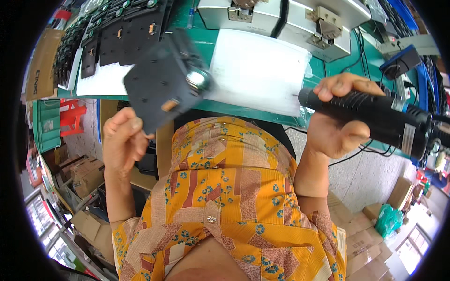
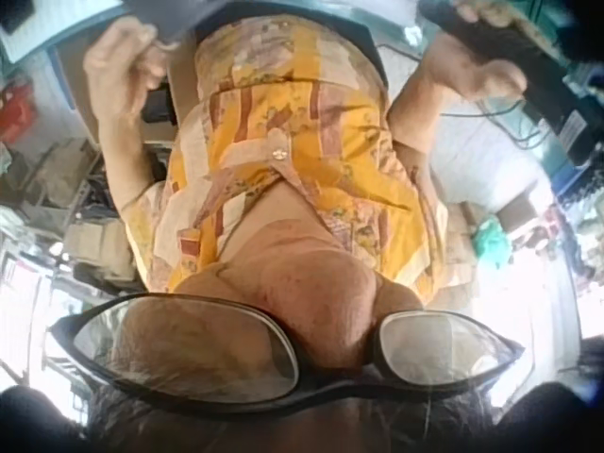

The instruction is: The recorder uses an electric screwdriver and automated screw feeders to assemble black electronic panels at a factory workbench.

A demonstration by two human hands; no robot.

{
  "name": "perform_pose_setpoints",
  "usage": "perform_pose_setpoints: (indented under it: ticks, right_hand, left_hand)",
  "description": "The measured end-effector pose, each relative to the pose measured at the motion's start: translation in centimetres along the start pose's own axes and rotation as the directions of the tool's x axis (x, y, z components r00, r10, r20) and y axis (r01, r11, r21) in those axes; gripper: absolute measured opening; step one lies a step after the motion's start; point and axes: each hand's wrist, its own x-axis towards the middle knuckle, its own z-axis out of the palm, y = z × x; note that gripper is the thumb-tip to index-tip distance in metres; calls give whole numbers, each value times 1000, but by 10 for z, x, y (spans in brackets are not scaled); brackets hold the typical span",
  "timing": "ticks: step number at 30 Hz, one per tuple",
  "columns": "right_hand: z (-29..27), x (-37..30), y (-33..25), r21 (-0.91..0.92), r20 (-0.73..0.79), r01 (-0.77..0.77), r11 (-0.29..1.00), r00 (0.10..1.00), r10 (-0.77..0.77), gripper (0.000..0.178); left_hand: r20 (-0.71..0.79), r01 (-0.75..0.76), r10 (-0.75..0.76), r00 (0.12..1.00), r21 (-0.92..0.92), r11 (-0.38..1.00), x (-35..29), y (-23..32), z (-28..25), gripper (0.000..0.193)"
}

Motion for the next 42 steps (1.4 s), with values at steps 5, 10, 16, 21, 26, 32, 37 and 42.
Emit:
perform_pose_setpoints:
  ticks: [5, 10, 16, 21, 26, 32, 37, 42]
  right_hand:
    - [-5, 2, -1, 23, -9, 7, 1000, 1000, -7, 73]
    - [-11, 1, -5, 27, 19, -1, 1000, 1000, 0, 74]
    - [-12, 2, -5, 50, 42, 4, 999, 999, -6, 74]
    - [-17, 7, -5, 107, 92, -1, 994, 996, -9, 79]
    - [-18, 9, -5, 11, 194, 29, 1000, 980, -31, 79]
    - [-24, 13, -4, 19, 247, 15, 1000, 969, -19, 80]
    - [-24, 20, -30, 44, 244, -67, 997, 968, 54, 81]
    - [-26, 20, -39, 29, 228, -121, 992, 967, 111, 84]
  left_hand:
    - [267, 49, -66, 961, 67, 996, 33, -9, 50, 15]
    - [398, 29, -114, 910, 214, 976, 73, -9, 73, 15]
    - [418, 3, -150, 896, 331, 943, 93, -4, 75, 18]
    - [292, -86, -70, 954, 488, 869, 89, 0, 81, 20]
    - [210, -133, 4, 978, 606, 784, 81, -3, 87, 22]
    - [193, -291, 220, 956, 706, 645, 76, -19, 91, 22]
    - [168, -449, 475, 863, 687, 571, 65, -35, 97, 20]
    - [384, -712, 746, 545, 682, 169, 66, -52, 110, 16]
